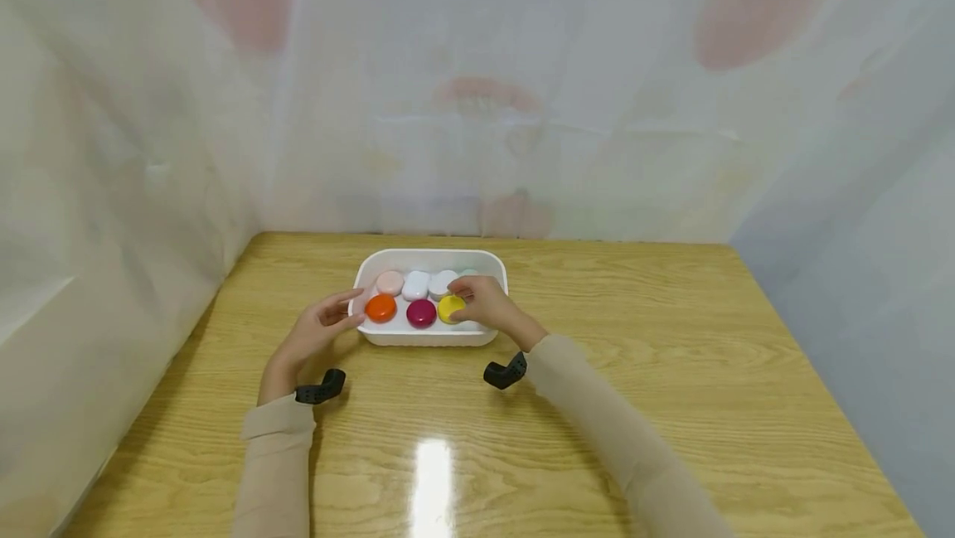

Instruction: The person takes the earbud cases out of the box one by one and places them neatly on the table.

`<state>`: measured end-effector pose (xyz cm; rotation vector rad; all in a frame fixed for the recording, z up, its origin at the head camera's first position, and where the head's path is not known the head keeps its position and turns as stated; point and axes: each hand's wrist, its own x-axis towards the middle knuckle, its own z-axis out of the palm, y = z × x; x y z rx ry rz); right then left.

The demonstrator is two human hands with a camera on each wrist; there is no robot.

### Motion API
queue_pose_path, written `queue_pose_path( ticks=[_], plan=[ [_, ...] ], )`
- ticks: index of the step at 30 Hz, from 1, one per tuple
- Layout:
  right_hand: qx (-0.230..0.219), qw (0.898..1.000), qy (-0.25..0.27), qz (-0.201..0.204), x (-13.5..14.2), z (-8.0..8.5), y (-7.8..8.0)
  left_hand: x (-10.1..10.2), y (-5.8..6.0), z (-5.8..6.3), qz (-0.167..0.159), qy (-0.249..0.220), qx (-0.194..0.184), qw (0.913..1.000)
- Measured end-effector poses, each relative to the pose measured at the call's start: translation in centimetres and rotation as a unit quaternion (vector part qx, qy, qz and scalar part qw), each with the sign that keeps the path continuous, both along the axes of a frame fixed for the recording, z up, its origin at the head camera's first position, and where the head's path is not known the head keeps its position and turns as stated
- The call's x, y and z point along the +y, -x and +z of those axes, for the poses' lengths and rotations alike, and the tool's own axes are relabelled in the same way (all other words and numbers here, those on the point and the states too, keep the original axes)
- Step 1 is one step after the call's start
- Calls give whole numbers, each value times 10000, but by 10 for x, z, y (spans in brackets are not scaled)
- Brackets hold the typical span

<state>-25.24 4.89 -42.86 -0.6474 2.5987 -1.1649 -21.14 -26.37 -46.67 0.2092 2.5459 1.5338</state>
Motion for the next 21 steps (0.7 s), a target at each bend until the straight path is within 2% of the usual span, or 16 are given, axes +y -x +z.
queue_pose_path(
  ticks=[9, 21],
  plan=[
    [100, 9977, -668, -8, -8, -4, 3, 1, -2, -1, 34, 55, -143, 9999],
    [302, 9954, -907, -91, -10, -10, 6, 2, -3, 3, 9, 92, -162, 9998]
  ],
)
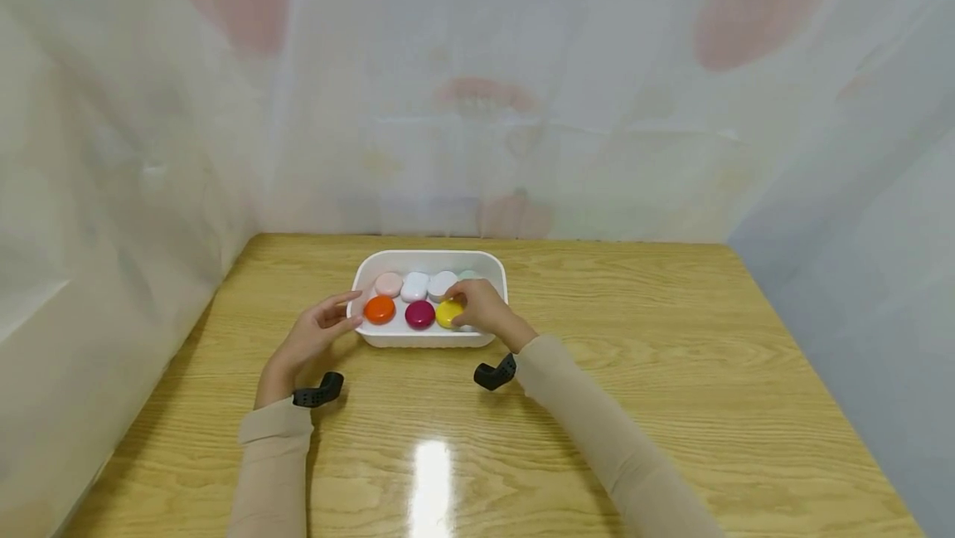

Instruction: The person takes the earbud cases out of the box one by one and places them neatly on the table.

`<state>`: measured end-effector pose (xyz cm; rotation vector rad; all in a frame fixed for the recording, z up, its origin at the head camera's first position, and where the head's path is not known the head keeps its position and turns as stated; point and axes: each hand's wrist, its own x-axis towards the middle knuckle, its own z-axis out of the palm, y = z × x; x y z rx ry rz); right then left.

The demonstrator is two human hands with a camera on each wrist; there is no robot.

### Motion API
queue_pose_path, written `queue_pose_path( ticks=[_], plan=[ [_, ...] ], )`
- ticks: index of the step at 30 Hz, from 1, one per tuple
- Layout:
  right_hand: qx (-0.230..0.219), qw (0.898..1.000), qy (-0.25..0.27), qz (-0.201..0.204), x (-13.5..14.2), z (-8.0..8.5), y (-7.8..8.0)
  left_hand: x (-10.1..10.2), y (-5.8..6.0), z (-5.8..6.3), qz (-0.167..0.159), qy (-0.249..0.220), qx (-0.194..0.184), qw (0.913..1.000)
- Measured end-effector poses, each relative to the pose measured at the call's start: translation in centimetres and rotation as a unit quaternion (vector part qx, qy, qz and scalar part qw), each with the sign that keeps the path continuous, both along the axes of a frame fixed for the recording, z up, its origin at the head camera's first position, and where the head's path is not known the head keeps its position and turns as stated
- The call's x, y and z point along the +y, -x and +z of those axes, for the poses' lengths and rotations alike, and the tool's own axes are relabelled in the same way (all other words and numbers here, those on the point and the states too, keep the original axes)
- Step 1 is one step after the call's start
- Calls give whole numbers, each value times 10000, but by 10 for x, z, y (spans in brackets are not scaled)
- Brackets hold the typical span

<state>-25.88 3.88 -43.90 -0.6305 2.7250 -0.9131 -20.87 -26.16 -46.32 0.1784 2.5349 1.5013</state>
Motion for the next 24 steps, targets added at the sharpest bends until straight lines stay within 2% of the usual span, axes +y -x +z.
queue_pose_path(
  ticks=[4, 12, 24],
  plan=[
    [-70, 10000, -70, -13, -1, -2, 1, 1, -1, 0, 48, 44, -32, 10000],
    [-91, 9986, -442, 278, -1, -3, 1, -1, 1, -3, 37, -95, -78, 9999],
    [-47, 9989, -425, 212, -1, 0, 0, -2, 1, -3, 9, 13, 78, 10000]
  ],
)
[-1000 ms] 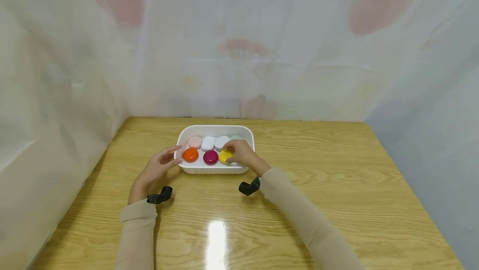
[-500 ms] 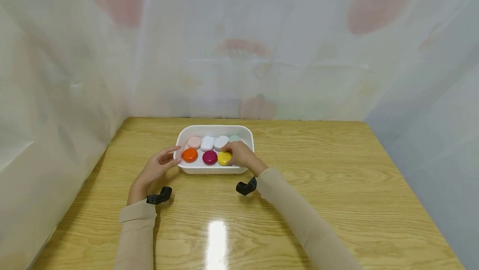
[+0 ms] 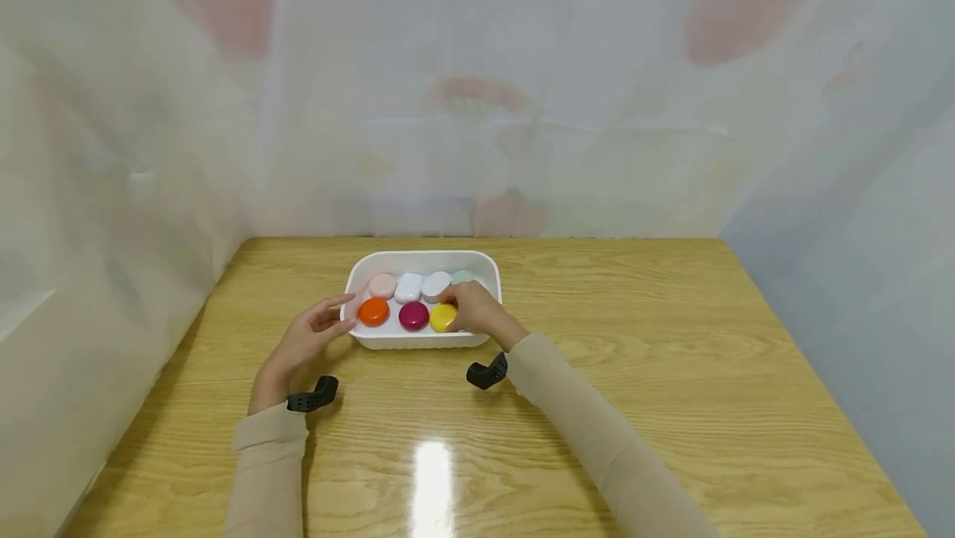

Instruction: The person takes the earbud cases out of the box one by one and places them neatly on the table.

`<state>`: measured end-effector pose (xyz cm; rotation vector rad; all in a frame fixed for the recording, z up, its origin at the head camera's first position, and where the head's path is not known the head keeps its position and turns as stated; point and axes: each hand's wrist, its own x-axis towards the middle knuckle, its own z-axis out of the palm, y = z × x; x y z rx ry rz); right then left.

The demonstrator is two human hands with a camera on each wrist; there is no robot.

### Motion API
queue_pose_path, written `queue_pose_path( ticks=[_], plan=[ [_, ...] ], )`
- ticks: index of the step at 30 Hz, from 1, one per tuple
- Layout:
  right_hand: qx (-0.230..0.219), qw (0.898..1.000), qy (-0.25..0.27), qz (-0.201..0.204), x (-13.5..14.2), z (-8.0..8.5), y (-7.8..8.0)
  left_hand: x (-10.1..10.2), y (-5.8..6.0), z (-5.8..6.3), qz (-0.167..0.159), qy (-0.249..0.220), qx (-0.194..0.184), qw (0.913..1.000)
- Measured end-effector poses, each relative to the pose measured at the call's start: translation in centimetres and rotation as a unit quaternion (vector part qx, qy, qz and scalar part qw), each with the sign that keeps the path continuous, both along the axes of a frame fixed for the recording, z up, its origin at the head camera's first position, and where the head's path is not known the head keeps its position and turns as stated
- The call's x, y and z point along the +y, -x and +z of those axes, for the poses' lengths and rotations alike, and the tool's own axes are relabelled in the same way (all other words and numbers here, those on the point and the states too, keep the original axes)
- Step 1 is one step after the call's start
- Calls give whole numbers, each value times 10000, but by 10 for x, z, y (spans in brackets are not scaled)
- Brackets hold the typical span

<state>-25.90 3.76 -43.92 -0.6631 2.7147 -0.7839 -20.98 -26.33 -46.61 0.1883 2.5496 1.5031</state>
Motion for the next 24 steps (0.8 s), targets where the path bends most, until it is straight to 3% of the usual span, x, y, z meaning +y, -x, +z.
queue_pose_path(
  ticks=[6, 14, 24],
  plan=[
    [185, 9968, 761, -135, 6, 0, -3, 1, 0, 1, -37, -155, -14, 9999],
    [147, 9804, 1954, -215, 26, 11, -8, 2, -2, 3, -36, -171, -198, 9997],
    [-18, 9622, 2594, -831, 70, 13, -4, 0, -4, 4, -9, -210, -292, 9994]
  ],
)
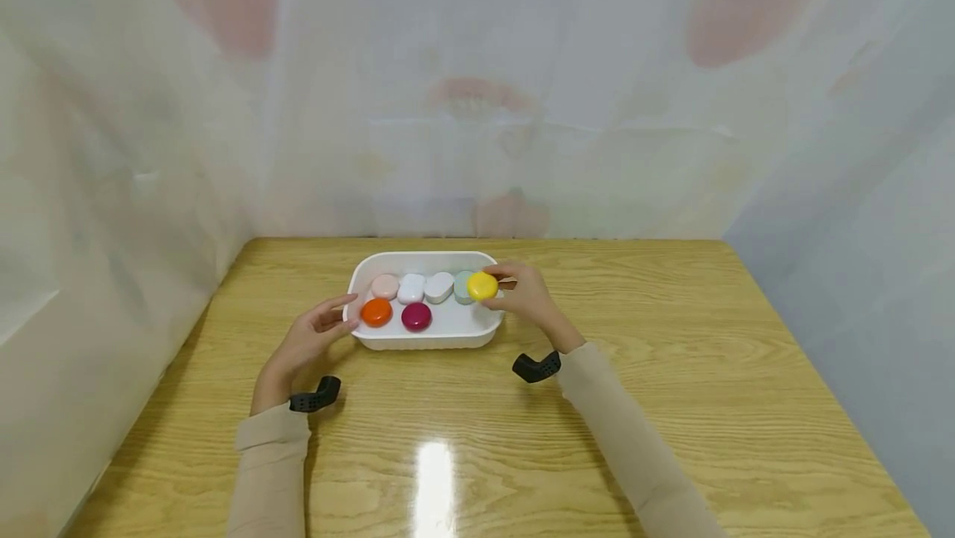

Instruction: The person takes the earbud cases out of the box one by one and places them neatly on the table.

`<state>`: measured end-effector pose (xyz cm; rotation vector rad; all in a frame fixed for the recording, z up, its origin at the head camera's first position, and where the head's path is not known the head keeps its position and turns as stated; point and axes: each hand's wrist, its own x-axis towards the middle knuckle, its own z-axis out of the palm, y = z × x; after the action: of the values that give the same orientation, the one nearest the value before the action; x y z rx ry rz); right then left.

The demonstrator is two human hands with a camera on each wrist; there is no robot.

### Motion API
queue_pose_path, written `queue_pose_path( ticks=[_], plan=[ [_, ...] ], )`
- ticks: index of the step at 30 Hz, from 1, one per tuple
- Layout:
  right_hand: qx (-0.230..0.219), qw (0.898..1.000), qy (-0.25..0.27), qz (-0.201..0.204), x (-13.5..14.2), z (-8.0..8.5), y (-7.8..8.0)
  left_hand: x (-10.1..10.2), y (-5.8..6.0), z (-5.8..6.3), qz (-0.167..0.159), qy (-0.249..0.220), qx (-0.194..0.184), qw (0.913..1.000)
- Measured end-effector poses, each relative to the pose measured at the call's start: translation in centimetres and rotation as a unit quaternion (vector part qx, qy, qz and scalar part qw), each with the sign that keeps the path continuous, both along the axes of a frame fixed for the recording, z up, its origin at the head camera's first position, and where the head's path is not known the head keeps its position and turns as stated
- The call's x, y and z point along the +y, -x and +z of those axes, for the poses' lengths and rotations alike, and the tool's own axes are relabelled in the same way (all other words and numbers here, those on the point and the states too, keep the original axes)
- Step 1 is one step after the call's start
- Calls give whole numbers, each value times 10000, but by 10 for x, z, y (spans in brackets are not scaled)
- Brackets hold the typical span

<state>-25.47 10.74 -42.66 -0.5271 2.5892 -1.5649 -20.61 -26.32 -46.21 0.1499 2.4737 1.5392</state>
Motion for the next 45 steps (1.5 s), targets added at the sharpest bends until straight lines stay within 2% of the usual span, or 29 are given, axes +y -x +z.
queue_pose_path(
  ticks=[4, 11, 20, 25, 34, 45],
  plan=[
    [49, 9997, 184, -171, 14, -2, 3, -4, -2, -2, 27, 63, -3, 10000],
    [-32, 9991, 171, -377, 33, -9, 5, -10, -3, -3, 160, -8, -27, 9999],
    [-301, 9973, 11, -675, 53, -29, 12, -8, -3, -1, 141, 12, -2, 9999],
    [-565, 9948, -247, -809, 57, -39, 17, -7, -4, 1, 99, -47, 9, 9999],
    [-491, 9926, -648, -898, 59, -47, 19, -5, -3, -3, 60, 14, 108, 9999],
    [-581, 9921, -766, -811, 59, -48, 19, -3, -1, -8, 158, 4, -96, 9998]
  ],
)
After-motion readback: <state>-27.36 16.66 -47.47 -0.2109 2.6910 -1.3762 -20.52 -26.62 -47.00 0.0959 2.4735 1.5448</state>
